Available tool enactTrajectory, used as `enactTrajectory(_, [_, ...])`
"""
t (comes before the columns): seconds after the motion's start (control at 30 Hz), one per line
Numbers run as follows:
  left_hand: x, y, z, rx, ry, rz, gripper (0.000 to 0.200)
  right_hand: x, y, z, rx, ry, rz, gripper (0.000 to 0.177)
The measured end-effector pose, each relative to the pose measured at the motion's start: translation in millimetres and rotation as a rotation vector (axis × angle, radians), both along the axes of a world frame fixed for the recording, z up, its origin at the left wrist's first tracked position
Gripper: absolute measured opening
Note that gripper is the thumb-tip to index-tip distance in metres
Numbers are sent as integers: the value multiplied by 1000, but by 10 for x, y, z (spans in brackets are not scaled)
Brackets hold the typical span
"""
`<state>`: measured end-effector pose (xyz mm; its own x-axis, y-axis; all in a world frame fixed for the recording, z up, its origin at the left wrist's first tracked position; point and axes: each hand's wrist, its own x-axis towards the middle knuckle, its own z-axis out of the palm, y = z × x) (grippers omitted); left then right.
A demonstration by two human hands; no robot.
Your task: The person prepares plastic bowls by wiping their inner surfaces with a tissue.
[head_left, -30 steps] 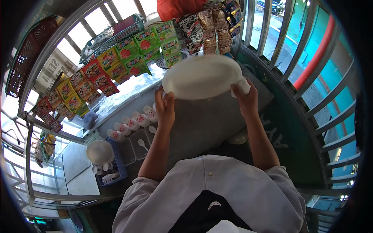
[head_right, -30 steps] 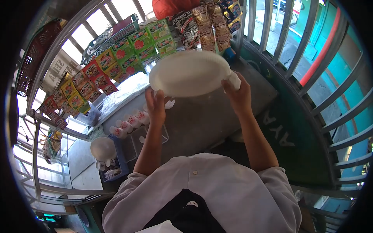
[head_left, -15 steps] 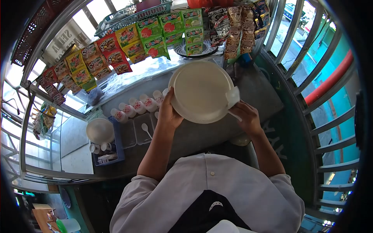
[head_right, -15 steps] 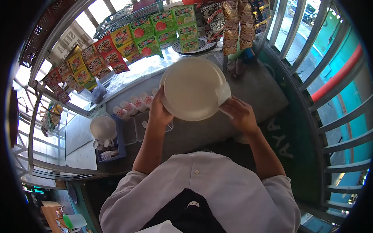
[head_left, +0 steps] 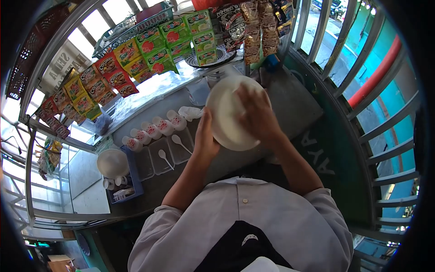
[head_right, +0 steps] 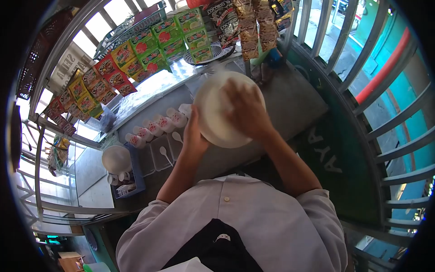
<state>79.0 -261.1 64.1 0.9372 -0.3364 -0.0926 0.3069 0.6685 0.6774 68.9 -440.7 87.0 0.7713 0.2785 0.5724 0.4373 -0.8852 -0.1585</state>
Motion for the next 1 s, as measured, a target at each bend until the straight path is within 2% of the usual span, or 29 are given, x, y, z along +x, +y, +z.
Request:
enactTrajectory(0.1, [124,61,7,14,-25,90,59,-121,-134,-327,127,-67,-21,58])
enactTrajectory(0.17, [161,83,88,41,45,197,58,-414,-57,-598,48,-140,308,48])
enactTrajectory(0.2, [195,94,65,43,45,194,58,-404,-98,-638,49,-140,304,48])
enactTrajectory(0.27, [245,123,-30,-20,29,218,57,-401,-214,-736,240,-186,448,35])
enactTrajectory(0.3, [247,127,-31,-16,37,217,57,-369,-288,-881,216,-100,187,22])
enactTrajectory(0.37, [256,143,-17,147,-156,371,49,-256,-395,-667,977,291,-101,24])
enactTrajectory(0.4, [290,230,-104,151,-150,371,49,-188,-504,-676,978,296,-104,24])
enactTrajectory(0.47, [426,447,-520,1139,-424,104,38,-151,-787,-727,2147,815,238,36])
enactTrajectory(0.5, [379,363,-816,1146,-829,341,24,-174,-837,-743,2150,811,230,36])
enactTrajectory(0.53, [384,422,-842,1304,-1197,252,22,-192,-879,-752,2200,868,230,42])
enactTrajectory(0.57, [287,406,-916,1412,-1207,174,27,-199,-922,-757,2248,927,232,48])
enactTrajectory(0.6, [159,398,-1018,1522,-1213,94,32,-193,-969,-789,2245,930,226,48])
enactTrajectory(0.7, [-25,467,-1423,1604,-1249,18,34,-102,-1045,-1039,2207,823,132,46])
enactTrajectory(0.77, [-91,531,-1676,1648,-1269,46,33,-9,-1035,-1258,1738,602,-103,42])
enactTrajectory(0.8, [-115,556,-1745,1693,-1301,77,33,14,-967,-1329,1730,618,-102,42])
enactTrajectory(0.87, [-190,548,-1656,1792,-1246,128,32,11,-691,-1458,790,318,-327,40])
enactTrajectory(0.93, [-238,591,-1658,1895,-1184,175,33,37,-318,-1703,615,276,-128,32])
enactTrajectory(1.0, [-275,664,-1769,1693,-993,157,38,30,38,-2040,484,381,88,31])
